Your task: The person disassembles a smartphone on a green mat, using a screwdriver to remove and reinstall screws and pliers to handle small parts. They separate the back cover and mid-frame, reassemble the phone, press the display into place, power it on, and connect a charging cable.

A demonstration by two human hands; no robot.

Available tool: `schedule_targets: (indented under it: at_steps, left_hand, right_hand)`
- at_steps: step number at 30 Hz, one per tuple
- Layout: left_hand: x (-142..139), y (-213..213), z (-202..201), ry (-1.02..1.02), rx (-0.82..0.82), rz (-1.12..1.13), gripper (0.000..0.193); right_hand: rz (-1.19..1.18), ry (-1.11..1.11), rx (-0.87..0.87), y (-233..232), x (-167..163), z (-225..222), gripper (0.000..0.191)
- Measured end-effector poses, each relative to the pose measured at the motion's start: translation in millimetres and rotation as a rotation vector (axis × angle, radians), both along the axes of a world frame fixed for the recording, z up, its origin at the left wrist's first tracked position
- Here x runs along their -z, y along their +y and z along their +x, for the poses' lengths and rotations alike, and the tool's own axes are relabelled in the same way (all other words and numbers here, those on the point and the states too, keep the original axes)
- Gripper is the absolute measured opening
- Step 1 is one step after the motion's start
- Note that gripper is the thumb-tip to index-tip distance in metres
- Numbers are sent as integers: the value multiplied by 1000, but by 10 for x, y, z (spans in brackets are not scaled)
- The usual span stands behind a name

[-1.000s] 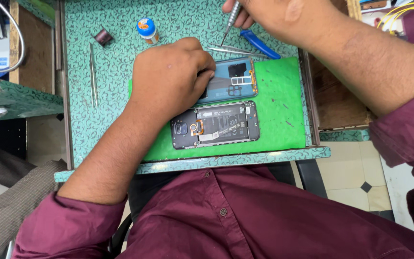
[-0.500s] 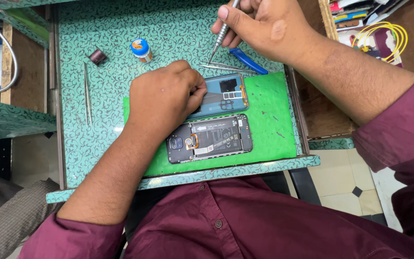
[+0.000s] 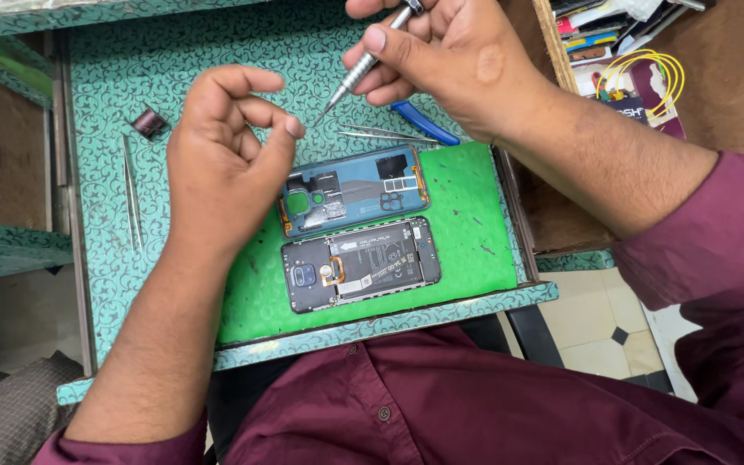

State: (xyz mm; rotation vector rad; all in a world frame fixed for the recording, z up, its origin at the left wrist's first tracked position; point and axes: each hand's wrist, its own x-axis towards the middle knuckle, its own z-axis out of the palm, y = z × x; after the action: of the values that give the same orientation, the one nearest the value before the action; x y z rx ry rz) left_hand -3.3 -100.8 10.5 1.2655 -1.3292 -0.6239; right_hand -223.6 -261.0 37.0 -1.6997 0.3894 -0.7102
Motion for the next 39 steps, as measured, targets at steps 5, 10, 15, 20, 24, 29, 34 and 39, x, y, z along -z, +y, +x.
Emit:
schedule_targets:
  at_steps: [5, 10, 15, 20, 24, 29, 34, 39]
  left_hand:
    - [53, 6, 69, 196, 93, -28, 47]
    - [52, 30, 94, 178, 72, -66, 68]
    - [45, 31, 91, 172, 90, -63, 78]
    - [60, 25, 64, 173, 72, -58, 81]
    - [61, 17, 56, 174, 63, -80, 82]
    - [46, 14, 48, 197, 89, -69, 87]
    - [48, 7, 39, 197, 99, -84, 94]
    - [89, -5, 51, 190, 108, -101, 90]
  right_hand:
    - [55, -41, -49, 62, -20, 22, 36]
    - [52, -53, -14, 62, -54, 24, 36]
    - [61, -65, 15, 89, -76, 24, 36]
    - [64, -73, -6, 123, -80, 27, 36]
    - [53, -54, 15, 123, -90, 11, 34]
    - [73, -85, -13, 125, -78, 15, 28]
    - [28, -58, -8, 111, -84, 8, 23]
    - [14, -30, 8, 132, -129, -4, 20]
